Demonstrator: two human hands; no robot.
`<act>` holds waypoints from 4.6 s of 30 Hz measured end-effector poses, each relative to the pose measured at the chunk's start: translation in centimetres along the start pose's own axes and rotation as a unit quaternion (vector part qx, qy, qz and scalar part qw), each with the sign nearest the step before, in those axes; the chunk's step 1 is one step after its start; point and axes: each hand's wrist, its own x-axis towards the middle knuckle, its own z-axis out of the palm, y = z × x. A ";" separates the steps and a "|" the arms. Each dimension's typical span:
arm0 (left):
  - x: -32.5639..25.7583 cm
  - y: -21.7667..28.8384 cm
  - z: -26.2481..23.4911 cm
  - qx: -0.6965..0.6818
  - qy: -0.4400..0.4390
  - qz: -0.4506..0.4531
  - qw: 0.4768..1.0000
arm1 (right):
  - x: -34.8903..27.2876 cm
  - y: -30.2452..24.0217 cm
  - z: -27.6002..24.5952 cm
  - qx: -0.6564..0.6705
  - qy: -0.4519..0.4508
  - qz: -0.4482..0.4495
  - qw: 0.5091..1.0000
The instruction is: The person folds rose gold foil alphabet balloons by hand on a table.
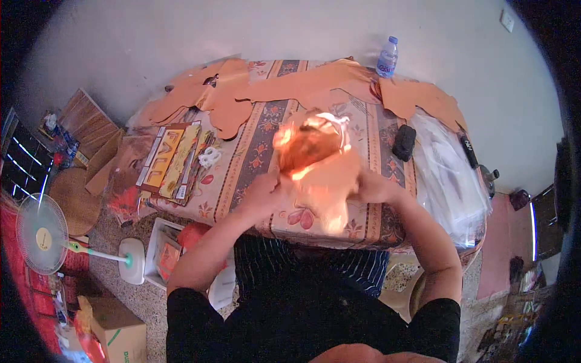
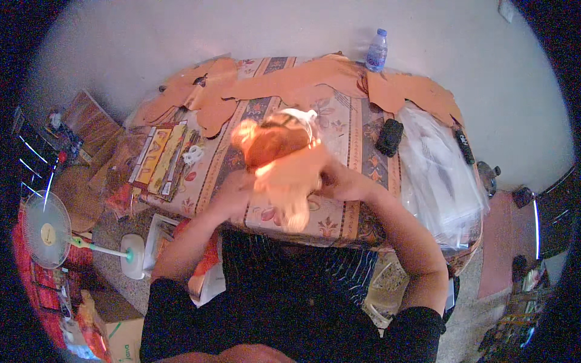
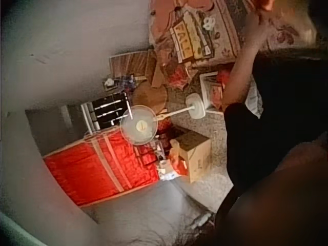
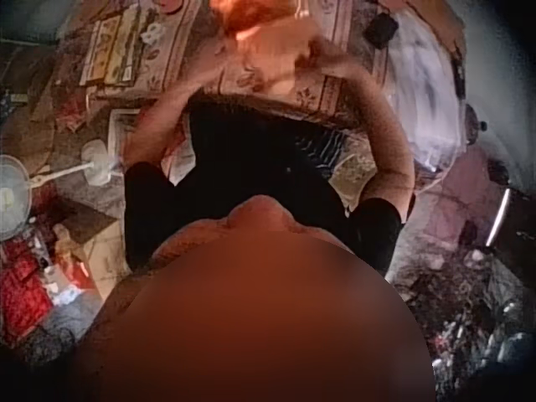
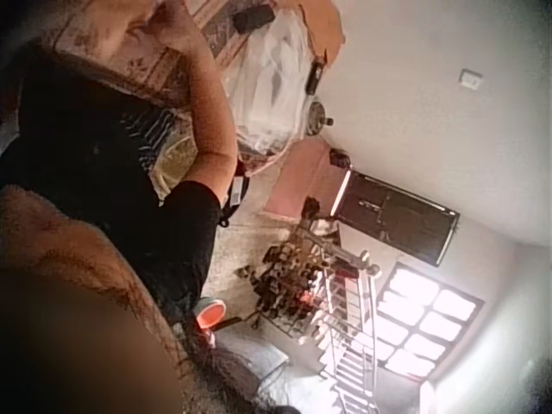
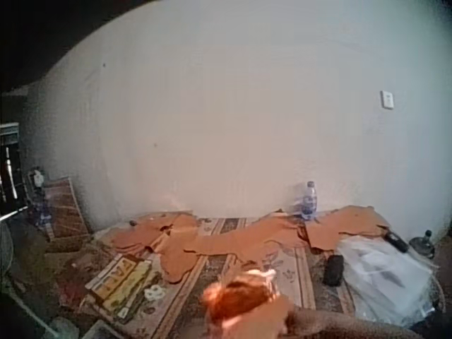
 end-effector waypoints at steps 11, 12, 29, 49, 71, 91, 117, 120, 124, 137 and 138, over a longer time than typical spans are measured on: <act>5.0 -2.8 -0.6 -0.198 -0.002 -0.146 0.969 | 2.2 1.1 -0.8 0.151 0.134 0.075 0.977; 5.1 -2.3 -0.9 -0.187 -0.015 -0.170 0.967 | 2.5 1.0 -0.8 0.122 0.170 0.103 0.972; 6.2 -0.9 -1.9 -0.262 -0.075 -0.283 0.919 | 5.1 2.5 -0.2 -0.082 0.209 0.172 0.959; 5.7 -0.8 -2.0 -0.321 -0.077 -0.274 0.903 | 4.0 3.2 0.2 -0.027 0.217 0.161 0.962; 0.0 0.3 0.1 0.212 -0.024 0.166 0.963 | 3.2 2.4 1.1 -0.014 0.214 0.126 0.969; -0.2 -0.8 0.3 0.245 -0.061 0.165 0.953 | 2.9 -0.8 1.9 0.047 0.212 0.174 0.960; -0.6 -0.1 0.0 0.243 -0.054 0.159 0.955 | 2.6 -1.7 2.8 0.056 0.229 0.192 0.953; -0.5 -0.2 0.1 0.254 -0.056 0.167 0.951 | 2.4 -1.1 2.7 0.056 0.225 0.180 0.956; -0.5 -0.1 0.2 0.248 -0.052 0.164 0.953 | 2.3 -0.8 2.5 0.015 0.215 0.187 0.959; -0.5 -0.3 0.2 0.248 -0.051 0.164 0.953 | 2.3 0.0 3.0 -0.079 0.237 0.130 0.959; -0.5 -0.3 0.2 0.248 -0.051 0.165 0.953 | 2.2 0.3 3.0 -0.080 0.240 0.122 0.960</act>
